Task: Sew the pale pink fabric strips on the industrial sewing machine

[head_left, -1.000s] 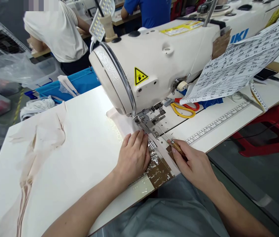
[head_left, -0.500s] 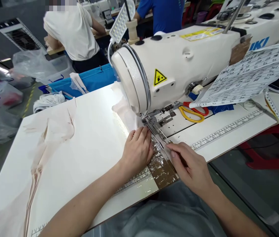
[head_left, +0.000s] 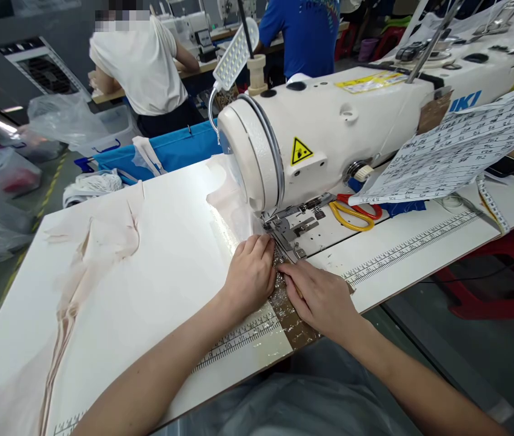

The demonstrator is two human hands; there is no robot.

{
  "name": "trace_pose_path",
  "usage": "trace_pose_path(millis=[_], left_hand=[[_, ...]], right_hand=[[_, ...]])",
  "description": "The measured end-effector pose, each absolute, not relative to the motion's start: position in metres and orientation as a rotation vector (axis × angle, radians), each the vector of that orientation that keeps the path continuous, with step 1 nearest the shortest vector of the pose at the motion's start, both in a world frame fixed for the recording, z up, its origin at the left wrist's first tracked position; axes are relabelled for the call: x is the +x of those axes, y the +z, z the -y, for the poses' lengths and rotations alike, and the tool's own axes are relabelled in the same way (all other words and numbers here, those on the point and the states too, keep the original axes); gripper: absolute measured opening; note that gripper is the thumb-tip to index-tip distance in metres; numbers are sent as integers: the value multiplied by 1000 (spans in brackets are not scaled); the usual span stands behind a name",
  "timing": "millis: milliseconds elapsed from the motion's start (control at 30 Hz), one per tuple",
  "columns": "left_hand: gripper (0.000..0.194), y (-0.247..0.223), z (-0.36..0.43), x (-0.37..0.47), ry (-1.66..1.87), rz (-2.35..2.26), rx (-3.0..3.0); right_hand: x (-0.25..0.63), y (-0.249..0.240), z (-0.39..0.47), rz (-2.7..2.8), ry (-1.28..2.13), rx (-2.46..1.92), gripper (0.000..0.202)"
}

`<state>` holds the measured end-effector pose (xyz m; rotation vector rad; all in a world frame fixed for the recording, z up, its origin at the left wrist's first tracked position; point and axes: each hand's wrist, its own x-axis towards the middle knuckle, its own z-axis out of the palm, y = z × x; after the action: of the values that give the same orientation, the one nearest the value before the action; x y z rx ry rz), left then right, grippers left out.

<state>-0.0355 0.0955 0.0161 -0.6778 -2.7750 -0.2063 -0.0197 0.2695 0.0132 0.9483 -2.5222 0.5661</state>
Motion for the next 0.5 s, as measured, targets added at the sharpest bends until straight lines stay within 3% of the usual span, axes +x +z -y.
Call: trace_pose_path(millis=[267, 500], left_hand=[[41, 15, -96, -38, -246, 2793, -643], [40, 14, -90, -45, -328, 2798, -615]], right_hand=[[-22, 12, -266, 2485, 462, 933, 27], [-17, 11, -257, 2583, 175, 815, 28]])
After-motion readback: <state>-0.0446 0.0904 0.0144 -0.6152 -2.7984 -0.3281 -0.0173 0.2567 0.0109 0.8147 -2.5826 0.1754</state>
